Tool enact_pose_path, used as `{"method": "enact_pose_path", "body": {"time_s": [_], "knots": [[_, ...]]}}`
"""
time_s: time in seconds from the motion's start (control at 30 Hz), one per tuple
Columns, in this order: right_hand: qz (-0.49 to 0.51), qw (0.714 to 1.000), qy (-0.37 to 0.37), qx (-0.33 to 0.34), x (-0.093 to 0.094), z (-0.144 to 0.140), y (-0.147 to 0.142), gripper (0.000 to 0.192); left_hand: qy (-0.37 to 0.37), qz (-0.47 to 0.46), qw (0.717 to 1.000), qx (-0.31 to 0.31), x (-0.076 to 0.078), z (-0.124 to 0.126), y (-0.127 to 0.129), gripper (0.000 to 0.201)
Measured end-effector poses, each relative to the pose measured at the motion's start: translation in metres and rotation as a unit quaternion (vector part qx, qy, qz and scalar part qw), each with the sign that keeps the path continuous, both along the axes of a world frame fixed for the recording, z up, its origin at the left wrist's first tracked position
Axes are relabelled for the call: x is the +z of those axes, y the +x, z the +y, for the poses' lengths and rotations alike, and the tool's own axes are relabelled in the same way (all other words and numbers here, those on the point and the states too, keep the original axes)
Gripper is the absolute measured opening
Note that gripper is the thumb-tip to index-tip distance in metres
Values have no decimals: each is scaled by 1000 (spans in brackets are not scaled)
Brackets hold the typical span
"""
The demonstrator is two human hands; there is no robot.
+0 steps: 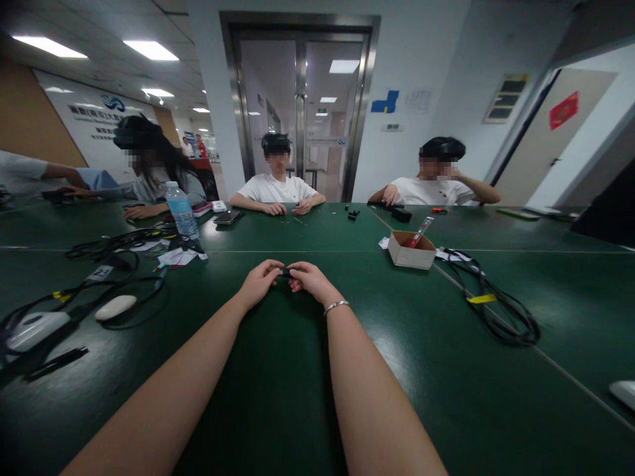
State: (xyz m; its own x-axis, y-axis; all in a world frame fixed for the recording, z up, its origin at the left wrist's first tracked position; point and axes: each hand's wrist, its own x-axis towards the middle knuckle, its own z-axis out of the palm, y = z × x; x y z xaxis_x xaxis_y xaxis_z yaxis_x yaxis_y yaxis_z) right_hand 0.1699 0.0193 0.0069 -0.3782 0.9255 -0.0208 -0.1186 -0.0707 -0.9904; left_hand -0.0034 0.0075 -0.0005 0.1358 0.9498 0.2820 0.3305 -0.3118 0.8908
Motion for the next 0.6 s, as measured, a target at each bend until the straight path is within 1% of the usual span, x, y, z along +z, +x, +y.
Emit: {"method": "enact_pose_path", "body": {"time_s": [0.2, 0.27, 0.33, 0.4, 0.47, 0.53, 0.6], "knots": [[-41, 999, 25, 4, 0, 0, -1, 17, 8, 12, 1000, 1, -2, 1, -2, 28], [-85, 995, 54, 0, -1, 0, -4, 19, 10, 8, 1000, 7, -2, 2, -2, 30], [-148, 983, 107, -22, -3, -1, -8, 21, 22, -6, 1000, 17, -2, 3, -2, 29], [-232, 953, 179, -72, -4, -4, -14, 24, 31, -21, 999, 23, -4, 5, -2, 27], [-327, 905, 247, -118, -4, -8, -22, 25, 21, -21, 999, 17, -8, 8, -4, 25], [-414, 856, 283, -125, -3, -14, -29, 22, 20, 5, 999, 27, -11, 10, -5, 23], [-471, 826, 291, -104, 1, -23, -33, 18, 33, 40, 997, 50, -11, 11, -5, 22]]}}
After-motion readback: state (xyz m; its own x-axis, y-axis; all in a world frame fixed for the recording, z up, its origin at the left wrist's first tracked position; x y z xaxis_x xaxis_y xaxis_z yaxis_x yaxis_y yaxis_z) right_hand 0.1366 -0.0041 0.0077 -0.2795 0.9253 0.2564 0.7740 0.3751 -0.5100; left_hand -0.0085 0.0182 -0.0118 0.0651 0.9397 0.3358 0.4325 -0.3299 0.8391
